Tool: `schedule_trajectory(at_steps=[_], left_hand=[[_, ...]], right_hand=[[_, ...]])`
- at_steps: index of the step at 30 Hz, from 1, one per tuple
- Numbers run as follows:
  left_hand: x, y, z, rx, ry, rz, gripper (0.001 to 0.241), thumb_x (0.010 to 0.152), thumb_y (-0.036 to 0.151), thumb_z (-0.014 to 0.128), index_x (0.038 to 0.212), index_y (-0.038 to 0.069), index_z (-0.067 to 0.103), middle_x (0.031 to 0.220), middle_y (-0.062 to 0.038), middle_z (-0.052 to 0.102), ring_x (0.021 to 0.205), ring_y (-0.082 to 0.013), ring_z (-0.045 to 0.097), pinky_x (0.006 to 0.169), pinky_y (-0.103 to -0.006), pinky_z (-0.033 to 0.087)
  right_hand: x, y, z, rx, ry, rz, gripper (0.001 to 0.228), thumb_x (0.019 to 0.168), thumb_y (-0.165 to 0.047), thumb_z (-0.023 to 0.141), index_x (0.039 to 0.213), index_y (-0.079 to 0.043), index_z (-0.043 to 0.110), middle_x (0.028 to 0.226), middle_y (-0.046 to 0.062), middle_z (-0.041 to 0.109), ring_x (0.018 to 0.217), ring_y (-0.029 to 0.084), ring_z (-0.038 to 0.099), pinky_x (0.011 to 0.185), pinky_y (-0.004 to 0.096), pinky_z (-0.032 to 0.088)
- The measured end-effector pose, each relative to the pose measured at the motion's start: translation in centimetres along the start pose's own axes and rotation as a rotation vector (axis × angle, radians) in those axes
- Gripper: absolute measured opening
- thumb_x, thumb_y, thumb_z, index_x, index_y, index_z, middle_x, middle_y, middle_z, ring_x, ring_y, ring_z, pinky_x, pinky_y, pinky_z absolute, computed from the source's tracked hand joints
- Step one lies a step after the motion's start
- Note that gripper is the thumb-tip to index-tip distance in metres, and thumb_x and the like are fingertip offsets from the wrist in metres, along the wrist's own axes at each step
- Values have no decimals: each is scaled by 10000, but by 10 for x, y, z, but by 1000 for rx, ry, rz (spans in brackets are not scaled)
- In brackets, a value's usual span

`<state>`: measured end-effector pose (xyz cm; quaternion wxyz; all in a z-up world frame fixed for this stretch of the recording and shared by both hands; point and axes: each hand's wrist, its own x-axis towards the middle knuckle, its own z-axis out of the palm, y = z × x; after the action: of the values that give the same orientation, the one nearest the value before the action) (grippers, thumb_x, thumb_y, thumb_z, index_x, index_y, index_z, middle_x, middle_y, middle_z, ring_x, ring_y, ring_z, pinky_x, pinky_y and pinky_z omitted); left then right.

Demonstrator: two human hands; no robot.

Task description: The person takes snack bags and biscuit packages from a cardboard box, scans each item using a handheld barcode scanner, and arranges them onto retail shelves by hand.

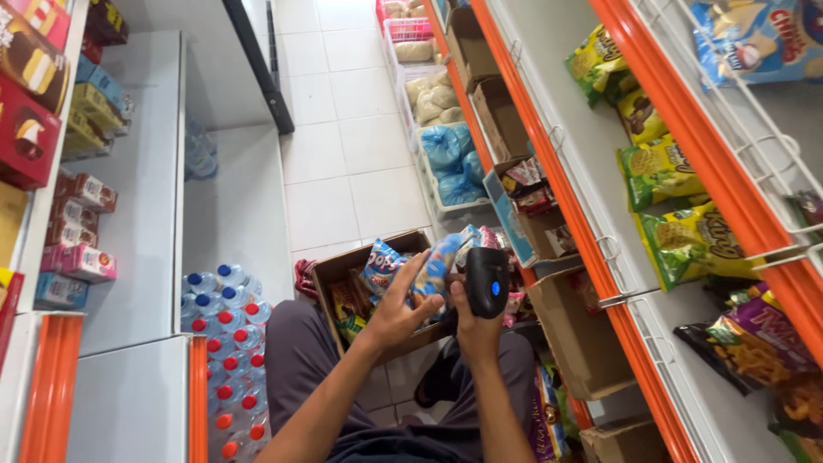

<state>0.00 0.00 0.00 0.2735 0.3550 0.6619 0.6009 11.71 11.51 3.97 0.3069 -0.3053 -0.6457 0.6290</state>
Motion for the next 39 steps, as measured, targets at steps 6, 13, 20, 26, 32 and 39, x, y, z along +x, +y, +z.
schedule_trajectory(at_steps=[6, 13, 20, 26, 32, 39], left_hand=[[37, 31, -6, -598, -102, -54, 876, 860, 170, 784, 1597, 10, 337, 1421, -134, 498, 1294, -234, 564, 1096, -358, 504], [79, 64, -21, -1021, -275, -142, 822, 859, 113, 710, 1584, 26, 332, 1362, -182, 611, 1194, -245, 637, 1034, -399, 527], [136, 104, -23, -222, -224, 4, 751, 852, 258, 783, 1492, 38, 458, 1247, -102, 679, 1101, -192, 676, 947, -351, 570], [200, 140, -5, -353, -198, 211, 590, 913, 202, 754, 1422, -19, 554, 1222, -109, 725, 1032, -152, 664, 851, -269, 551], [265, 180, 32, -290, -28, 357, 469, 1023, 278, 599, 1407, 21, 521, 1331, -129, 643, 1098, -203, 688, 889, -310, 606], [306, 225, 67, -9, 45, 569, 506, 1050, 317, 563, 1487, 79, 470, 1454, -196, 557, 1336, -318, 576, 1024, -431, 525]], right_hand=[[20, -13, -17, 207, 98, -3, 317, 908, -111, 754, 1192, -11, 657, 1068, 7, 698, 975, 125, 675, 865, 287, 565], [51, -44, -57, 200, -4, 234, 428, 829, -61, 804, 1239, -29, 688, 966, 65, 698, 807, 182, 649, 712, 360, 539], [81, -98, -67, -73, 85, -44, 365, 853, -78, 806, 1192, 18, 709, 1049, 61, 750, 929, 126, 694, 837, 289, 548], [110, -156, -71, -31, 99, -97, 328, 848, -122, 816, 1135, 5, 720, 992, 63, 756, 876, 117, 699, 781, 277, 558], [142, -217, -80, -226, 262, -257, 305, 880, -167, 793, 1143, -29, 719, 977, 10, 741, 820, 91, 671, 708, 266, 532], [184, -281, -108, -294, 336, -443, 273, 925, -113, 770, 1177, -14, 731, 1081, 44, 766, 955, 108, 713, 871, 258, 544]])
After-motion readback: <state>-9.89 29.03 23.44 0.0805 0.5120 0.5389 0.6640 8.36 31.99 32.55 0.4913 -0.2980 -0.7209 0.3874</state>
